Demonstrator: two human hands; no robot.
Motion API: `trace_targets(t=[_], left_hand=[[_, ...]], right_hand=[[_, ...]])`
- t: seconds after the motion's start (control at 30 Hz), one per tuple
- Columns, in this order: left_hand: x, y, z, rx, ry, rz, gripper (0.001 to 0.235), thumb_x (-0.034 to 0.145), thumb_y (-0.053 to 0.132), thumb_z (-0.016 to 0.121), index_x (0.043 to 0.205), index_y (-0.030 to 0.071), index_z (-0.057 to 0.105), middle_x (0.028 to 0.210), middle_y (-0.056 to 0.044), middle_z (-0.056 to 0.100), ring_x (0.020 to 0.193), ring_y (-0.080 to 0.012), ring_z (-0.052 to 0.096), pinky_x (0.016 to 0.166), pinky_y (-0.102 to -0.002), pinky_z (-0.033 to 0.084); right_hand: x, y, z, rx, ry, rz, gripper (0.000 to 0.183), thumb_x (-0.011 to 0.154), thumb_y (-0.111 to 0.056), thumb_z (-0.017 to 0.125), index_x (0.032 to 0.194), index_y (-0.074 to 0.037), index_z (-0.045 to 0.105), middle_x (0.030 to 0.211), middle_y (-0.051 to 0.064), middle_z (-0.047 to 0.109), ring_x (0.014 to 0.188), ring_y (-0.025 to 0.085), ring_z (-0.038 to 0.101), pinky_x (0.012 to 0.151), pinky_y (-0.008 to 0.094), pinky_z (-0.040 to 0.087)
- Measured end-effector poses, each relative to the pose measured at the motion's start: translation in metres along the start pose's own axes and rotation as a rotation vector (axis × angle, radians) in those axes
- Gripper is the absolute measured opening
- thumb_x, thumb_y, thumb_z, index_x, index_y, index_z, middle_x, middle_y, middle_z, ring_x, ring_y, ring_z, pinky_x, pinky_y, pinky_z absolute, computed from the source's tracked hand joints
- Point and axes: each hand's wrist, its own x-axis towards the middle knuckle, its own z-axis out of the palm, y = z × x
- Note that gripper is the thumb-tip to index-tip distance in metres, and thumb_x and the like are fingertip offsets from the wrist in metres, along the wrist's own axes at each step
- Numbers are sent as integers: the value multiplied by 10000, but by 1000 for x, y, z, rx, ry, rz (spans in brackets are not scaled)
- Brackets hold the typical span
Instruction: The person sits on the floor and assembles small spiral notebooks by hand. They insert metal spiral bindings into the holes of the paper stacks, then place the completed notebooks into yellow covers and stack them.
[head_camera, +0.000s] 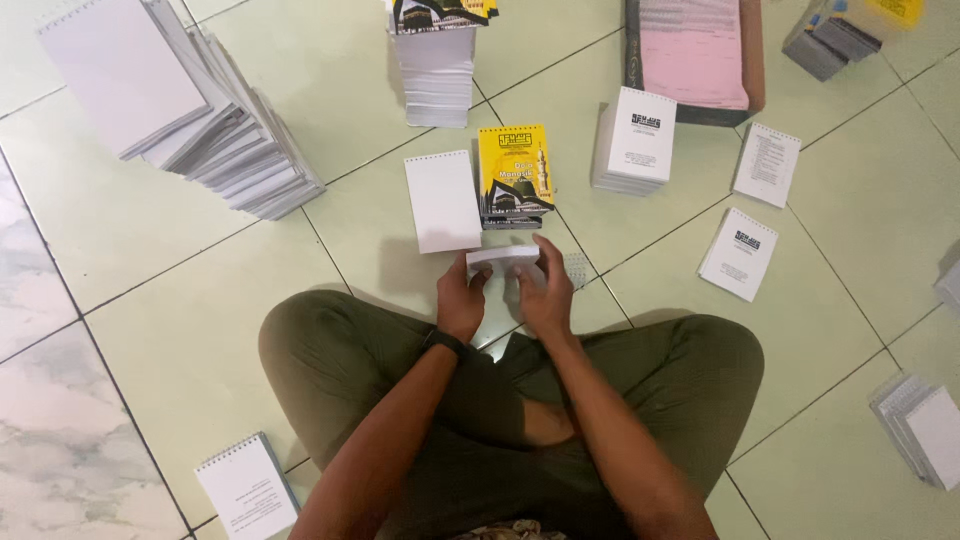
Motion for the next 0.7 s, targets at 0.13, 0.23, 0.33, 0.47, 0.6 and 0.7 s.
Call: trace_targets(t=[0.13, 0.23, 0.33, 0.47, 0.6, 0.7], left_hand=[[-1, 4, 0, -16, 0, 24, 173, 1041, 44, 606, 1211, 68, 624, 1065, -184, 722, 1089, -393, 684, 975, -574, 512], [-1, 9, -3, 19, -10, 46, 148, 1027, 29, 614, 1171, 60, 608, 1031, -189, 703, 1075, -403, 683, 957, -578, 520], [-2, 22, -2, 8, 36, 96, 114, 1026, 22, 615, 1118, 90, 620, 1003, -174, 711, 1068, -392, 695, 959, -543, 526], [-4, 9, 4, 46, 37, 37, 230, 1054, 30, 570, 1278, -17, 554, 1107, -246, 686, 1117, -442, 666, 971, -596, 514], [4, -5, 8, 78, 21, 33, 166, 1052, 39, 575, 1218, 31, 567, 1091, -227, 670, 1116, -453, 653, 974, -603, 497], [-4, 7, 6, 246, 42, 17, 345, 1065, 66, 545, 1386, -47, 490, 1168, -286, 645, 1115, -499, 634, 940, -678, 506]], right_hand=[[3, 43, -3, -34, 15, -88, 382, 968, -105, 741, 1326, -91, 609, 1201, 187, 688, 1157, 425, 663, 1015, 516, 540], [-1, 46, 4, -19, 41, -107, 342, 969, -84, 740, 1281, -66, 603, 1177, 198, 700, 1131, 424, 676, 1000, 529, 554], [-2, 25, 15, 56, 94, -136, 318, 987, -2, 681, 1263, -53, 531, 1262, 186, 712, 1162, 365, 694, 999, 488, 541], [-8, 30, 20, 8, 42, 73, 491, 1017, -8, 630, 1471, -42, 447, 1354, 228, 665, 1263, 412, 613, 1060, 580, 507], [-9, 55, 28, -166, -2, 242, 406, 1030, -93, 652, 1429, -71, 581, 1269, 239, 696, 1243, 451, 616, 1056, 591, 505], [-9, 83, 27, -167, 41, 258, 314, 993, -147, 722, 1304, -128, 681, 1138, 164, 759, 1148, 382, 692, 977, 529, 548]])
